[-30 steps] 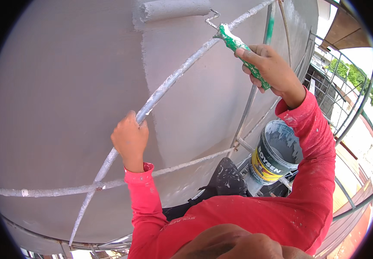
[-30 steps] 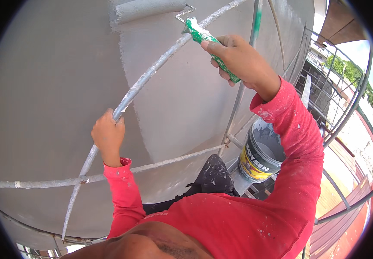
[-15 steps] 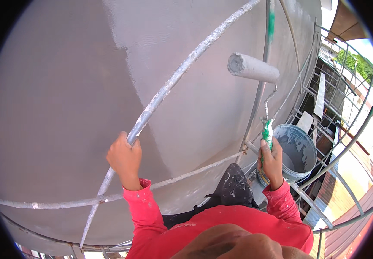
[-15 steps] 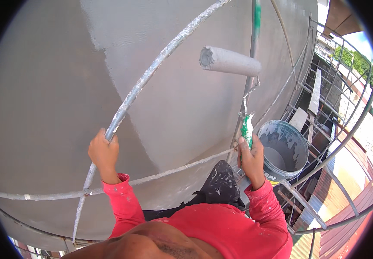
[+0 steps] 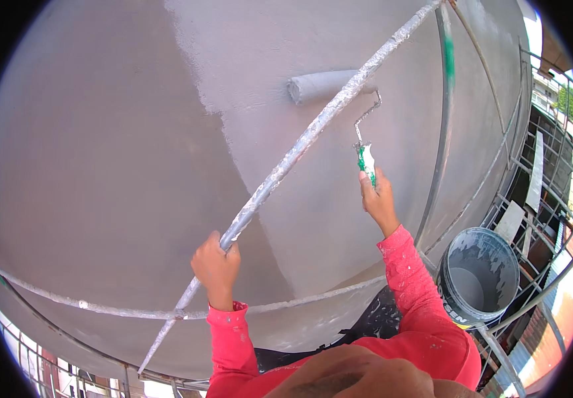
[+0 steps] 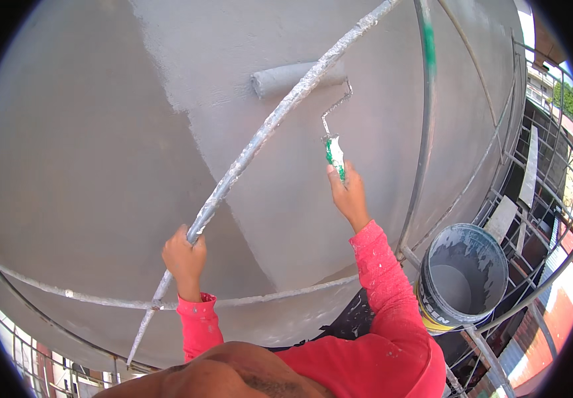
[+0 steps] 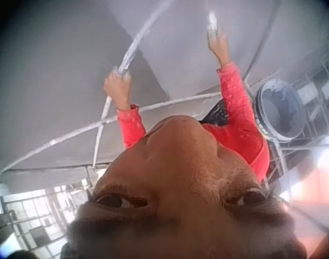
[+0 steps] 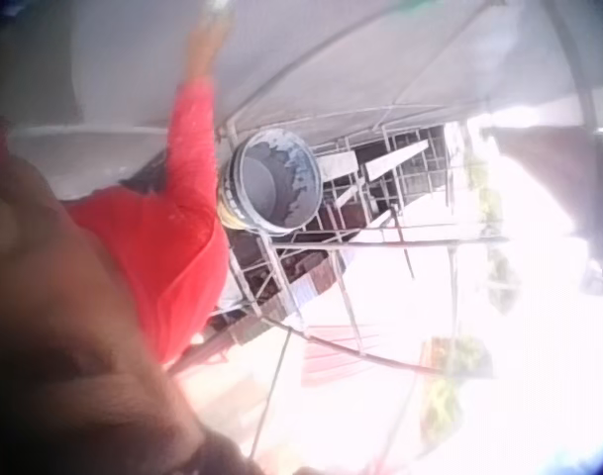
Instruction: The person paints a curved ceiling surface using a paint roller. They repeatedly dip the roller into a bucket of white paint and apply it to the ceiling, working around metal scaffolding bars. The person occasionally moves along the scaffolding to reach different sections of the ceiling.
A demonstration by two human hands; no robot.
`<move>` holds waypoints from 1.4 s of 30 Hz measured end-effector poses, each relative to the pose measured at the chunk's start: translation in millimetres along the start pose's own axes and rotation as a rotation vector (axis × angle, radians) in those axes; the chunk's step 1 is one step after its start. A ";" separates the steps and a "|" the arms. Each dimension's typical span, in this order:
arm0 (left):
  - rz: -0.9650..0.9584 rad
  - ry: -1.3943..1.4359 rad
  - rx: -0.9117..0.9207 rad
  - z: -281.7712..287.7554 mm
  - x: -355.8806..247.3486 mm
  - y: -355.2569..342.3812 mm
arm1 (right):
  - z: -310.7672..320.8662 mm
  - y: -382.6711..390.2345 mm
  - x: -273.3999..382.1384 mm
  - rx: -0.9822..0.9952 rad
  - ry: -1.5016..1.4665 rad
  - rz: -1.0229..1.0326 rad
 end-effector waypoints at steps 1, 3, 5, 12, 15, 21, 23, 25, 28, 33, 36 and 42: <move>0.009 -0.010 -0.010 -1.3 -0.1 0.4 | -0.2 -16.7 9.1 -0.013 0.020 0.031; 0.023 -0.029 -0.020 -3.2 -1.2 0.5 | 1.0 -51.1 35.7 -0.015 0.049 0.048; 0.027 -0.028 -0.013 -5.8 -4.1 -0.5 | 6.8 -84.2 57.9 -0.034 0.074 0.086; 0.031 -0.079 0.023 -9.2 9.9 1.0 | 16.4 -122.5 98.4 -0.002 0.075 0.089; 0.046 -0.050 0.062 -15.2 9.9 1.4 | 32.2 -85.8 80.2 0.051 0.094 0.014; 0.065 -0.063 0.117 -15.0 7.0 -1.0 | 55.4 23.5 -4.0 0.079 0.365 -0.126; 0.083 -0.098 0.125 -12.0 12.1 -0.3 | 47.1 63.1 -29.7 0.109 0.363 -0.237; 0.064 -0.030 0.078 -13.0 12.3 -0.4 | 44.8 100.9 -55.2 0.137 0.365 -0.309; 0.055 0.007 0.053 -14.1 11.5 -0.3 | 50.5 155.8 -99.9 0.174 0.418 -0.333; 0.025 -0.022 0.032 -13.9 12.9 -0.2 | 64.4 229.7 -157.3 0.255 0.486 -0.489; 0.020 -0.022 0.020 -13.5 10.7 0.0 | 69.9 259.6 -175.3 0.303 0.582 -0.537; 0.038 -0.026 0.080 -13.7 7.3 -2.9 | 80.4 296.1 -182.1 0.414 0.692 -0.710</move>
Point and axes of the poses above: each hand's wrist, its own y-axis away from the middle knuckle, its own z-axis out of the back of the hand, x = y × z, the point moved 3 cm from there along -y, towards the middle knuckle, and after that the axes turned 6 degrees about x, right-handed, at the moved point
